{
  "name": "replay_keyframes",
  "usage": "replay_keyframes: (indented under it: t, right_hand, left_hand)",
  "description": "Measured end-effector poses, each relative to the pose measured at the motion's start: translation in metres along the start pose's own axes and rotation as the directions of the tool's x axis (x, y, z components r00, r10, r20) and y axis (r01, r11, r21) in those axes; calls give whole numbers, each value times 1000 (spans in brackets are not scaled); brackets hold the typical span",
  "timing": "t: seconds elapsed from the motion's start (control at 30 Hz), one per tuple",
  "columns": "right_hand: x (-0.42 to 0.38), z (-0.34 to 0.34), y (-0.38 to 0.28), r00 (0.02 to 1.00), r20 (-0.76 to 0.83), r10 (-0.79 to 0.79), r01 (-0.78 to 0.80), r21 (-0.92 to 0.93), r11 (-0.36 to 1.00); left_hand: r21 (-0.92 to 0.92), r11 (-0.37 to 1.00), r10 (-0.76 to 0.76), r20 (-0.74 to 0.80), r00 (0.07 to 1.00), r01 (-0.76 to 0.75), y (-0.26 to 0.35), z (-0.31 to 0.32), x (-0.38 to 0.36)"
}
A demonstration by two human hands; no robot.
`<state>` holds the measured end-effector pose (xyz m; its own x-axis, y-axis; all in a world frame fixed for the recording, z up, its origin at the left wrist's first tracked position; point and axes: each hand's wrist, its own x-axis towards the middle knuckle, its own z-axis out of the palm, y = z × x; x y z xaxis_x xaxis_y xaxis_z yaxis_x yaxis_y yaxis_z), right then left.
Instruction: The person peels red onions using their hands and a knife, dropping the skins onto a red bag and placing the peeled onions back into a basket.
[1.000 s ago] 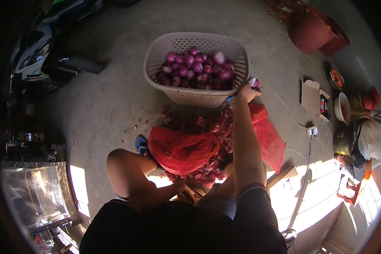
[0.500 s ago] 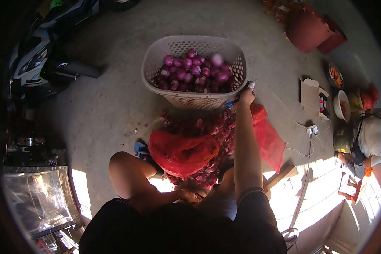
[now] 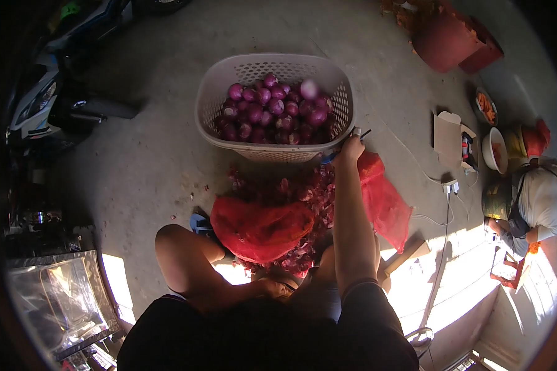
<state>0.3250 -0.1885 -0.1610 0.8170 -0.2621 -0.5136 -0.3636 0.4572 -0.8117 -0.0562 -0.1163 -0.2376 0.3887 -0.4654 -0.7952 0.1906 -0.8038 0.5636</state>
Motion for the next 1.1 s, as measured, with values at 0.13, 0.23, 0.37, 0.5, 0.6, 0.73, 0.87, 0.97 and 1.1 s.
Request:
replay_keyframes:
  t: [0.13, 0.23, 0.37, 0.5, 0.6, 0.73, 0.87, 0.97, 1.1]
  right_hand:
    - [-5, 3, -5, 997, 63, -48, 49, -13, 999]
    - [-15, 9, -10, 999, -1, -51, 50, -66, 997]
    - [-10, 4, -10, 992, 112, -59, 62, -23, 998]
    - [-14, 7, -10, 997, 59, -49, 50, -7, 999]
    - [-11, 4, -13, 998, 58, -34, 35, -5, 999]
    - [-10, 1, -10, 997, 61, -37, 39, -37, 999]
    - [-6, 3, -10, 998, 39, -45, 47, -43, 998]
    - [-13, 4, -15, 999, 16, -46, 47, -108, 993]
    - [-10, 7, -13, 996, 51, -67, 67, -3, 998]
  left_hand:
    - [3, 1000, -10, -9, 1000, 10, 1, -2, -4]
    - [0, 1000, -17, -18, 1000, 17, -1, 1, -3]
    - [5, 1000, -20, -4, 1000, 20, -3, 3, -3]
    - [-1, 1000, -22, 9, 1000, 22, -7, 4, -2]
    - [5, 1000, -23, 20, 1000, 23, -8, 3, -1]
    - [11, 1000, -27, 36, 999, 27, -13, 4, 0]
    - [13, 1000, -29, 48, 998, 29, -14, 4, 2]
    - [10, 1000, -28, 55, 998, 28, -17, 2, 1]
    - [26, 999, -41, 55, 998, 39, -23, -5, 4]
